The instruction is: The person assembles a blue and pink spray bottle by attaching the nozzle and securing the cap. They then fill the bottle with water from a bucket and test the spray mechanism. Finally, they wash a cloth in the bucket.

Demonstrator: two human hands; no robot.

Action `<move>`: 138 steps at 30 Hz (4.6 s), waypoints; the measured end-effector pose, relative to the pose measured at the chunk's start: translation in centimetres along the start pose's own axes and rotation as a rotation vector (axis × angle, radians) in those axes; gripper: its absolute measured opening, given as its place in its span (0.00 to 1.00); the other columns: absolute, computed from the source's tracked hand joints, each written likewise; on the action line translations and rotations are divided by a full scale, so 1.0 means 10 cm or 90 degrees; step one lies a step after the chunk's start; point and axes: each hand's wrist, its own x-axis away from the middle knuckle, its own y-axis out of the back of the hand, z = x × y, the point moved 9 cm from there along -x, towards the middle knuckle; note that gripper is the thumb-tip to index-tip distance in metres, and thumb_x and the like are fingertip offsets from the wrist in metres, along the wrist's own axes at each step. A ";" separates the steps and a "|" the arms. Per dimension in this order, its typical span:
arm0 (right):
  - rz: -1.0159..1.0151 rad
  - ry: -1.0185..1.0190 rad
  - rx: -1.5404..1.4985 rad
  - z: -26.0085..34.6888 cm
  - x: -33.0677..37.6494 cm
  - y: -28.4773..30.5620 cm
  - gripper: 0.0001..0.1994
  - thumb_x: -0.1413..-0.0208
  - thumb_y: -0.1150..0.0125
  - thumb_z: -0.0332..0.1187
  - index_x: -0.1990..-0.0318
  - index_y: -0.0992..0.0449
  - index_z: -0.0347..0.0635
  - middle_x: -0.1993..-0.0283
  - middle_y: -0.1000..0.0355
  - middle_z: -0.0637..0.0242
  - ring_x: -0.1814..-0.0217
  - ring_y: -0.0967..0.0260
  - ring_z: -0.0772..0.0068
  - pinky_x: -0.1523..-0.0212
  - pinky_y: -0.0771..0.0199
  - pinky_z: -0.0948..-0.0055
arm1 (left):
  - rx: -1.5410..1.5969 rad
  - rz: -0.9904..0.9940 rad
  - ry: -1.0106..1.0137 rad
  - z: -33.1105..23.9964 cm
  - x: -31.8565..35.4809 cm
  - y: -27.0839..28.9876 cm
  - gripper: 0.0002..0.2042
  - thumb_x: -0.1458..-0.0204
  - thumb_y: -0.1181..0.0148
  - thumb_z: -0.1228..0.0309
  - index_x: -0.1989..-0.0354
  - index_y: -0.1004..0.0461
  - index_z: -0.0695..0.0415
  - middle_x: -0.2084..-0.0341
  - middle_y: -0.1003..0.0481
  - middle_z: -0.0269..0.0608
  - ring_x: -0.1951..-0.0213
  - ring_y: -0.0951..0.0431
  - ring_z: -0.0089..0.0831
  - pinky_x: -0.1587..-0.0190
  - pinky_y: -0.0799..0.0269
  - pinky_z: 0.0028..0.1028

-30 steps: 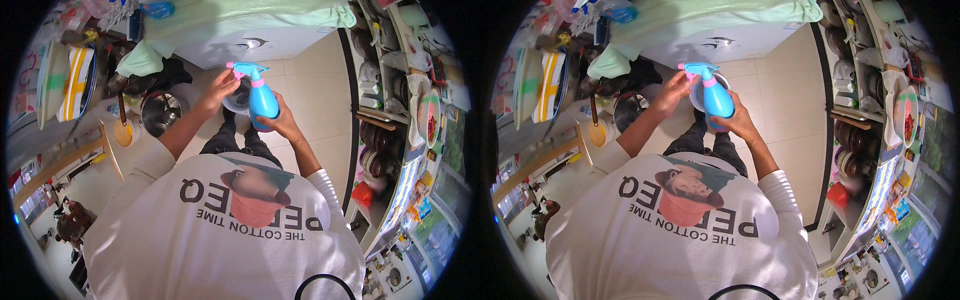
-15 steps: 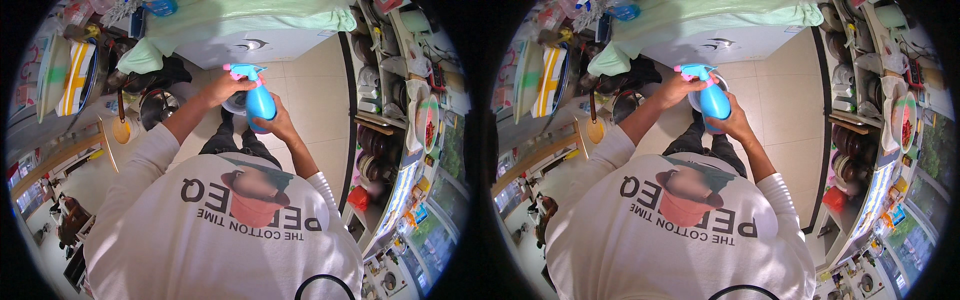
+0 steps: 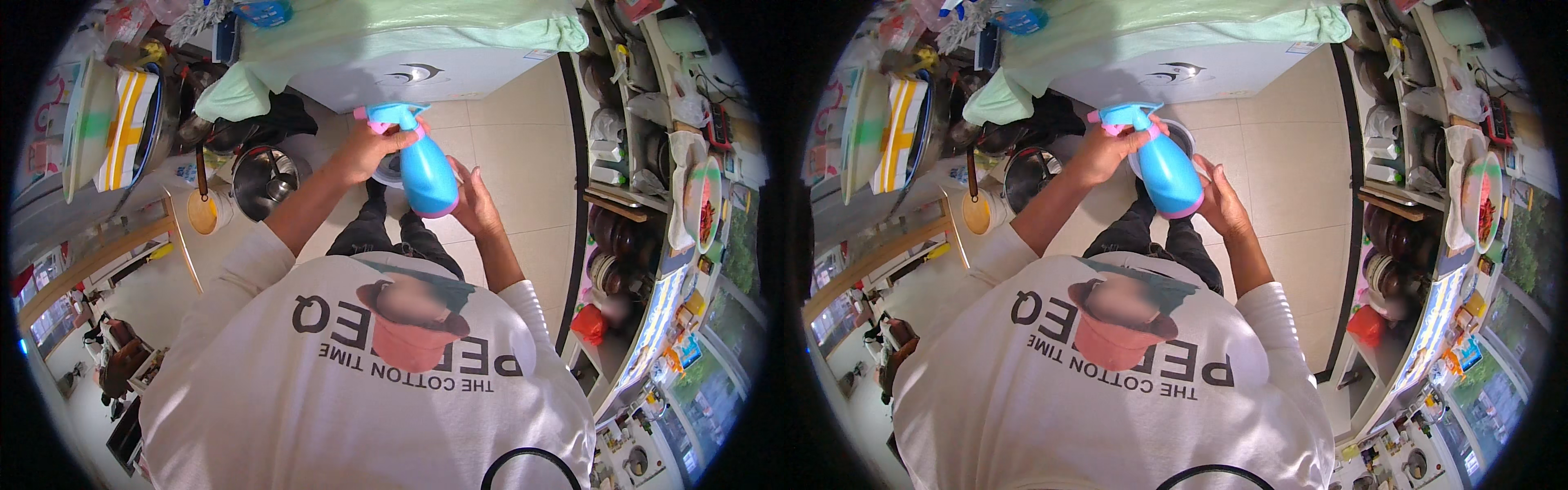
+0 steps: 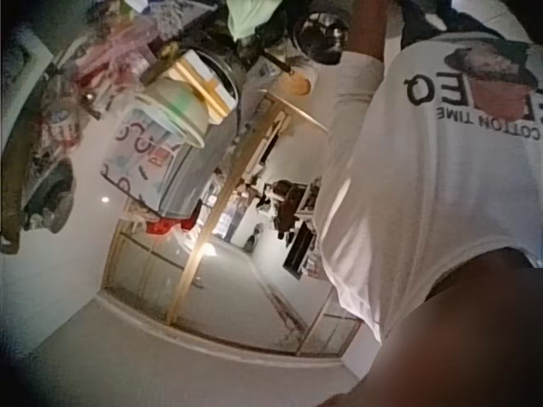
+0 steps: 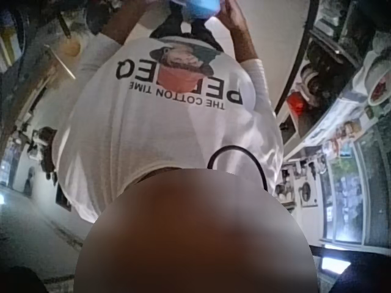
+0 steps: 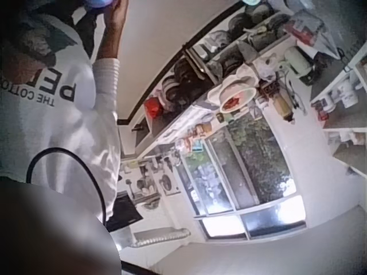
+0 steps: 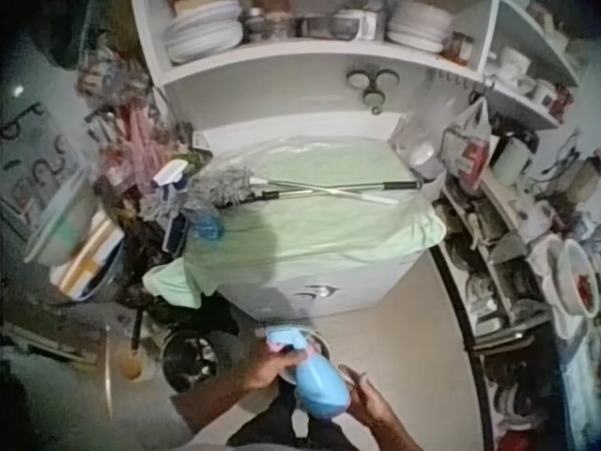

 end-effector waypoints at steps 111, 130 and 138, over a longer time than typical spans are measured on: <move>-0.341 -0.024 -0.278 -2.09 -0.80 1.37 0.31 0.44 0.59 0.58 0.41 0.46 0.46 0.43 0.42 0.53 0.45 0.39 0.53 0.51 0.32 0.52 | -0.054 -0.271 -0.008 1.06 0.09 1.12 0.16 0.52 0.39 0.74 0.54 0.30 0.61 0.57 0.28 0.40 0.53 0.29 0.26 0.47 0.36 0.27; -0.428 -0.066 -0.271 -2.11 -0.86 1.56 0.32 0.49 0.50 0.58 0.43 0.44 0.48 0.46 0.40 0.56 0.47 0.39 0.55 0.55 0.32 0.52 | -0.079 -0.279 -0.022 1.02 0.11 1.18 0.14 0.50 0.41 0.73 0.54 0.30 0.62 0.57 0.28 0.39 0.53 0.29 0.27 0.48 0.34 0.27; -0.490 -0.084 -0.231 -2.07 -0.81 1.58 0.30 0.48 0.50 0.56 0.44 0.43 0.47 0.46 0.40 0.56 0.48 0.38 0.55 0.56 0.31 0.54 | -0.068 -0.299 -0.027 1.02 0.12 1.24 0.13 0.51 0.40 0.75 0.56 0.29 0.61 0.58 0.28 0.40 0.53 0.29 0.27 0.48 0.35 0.27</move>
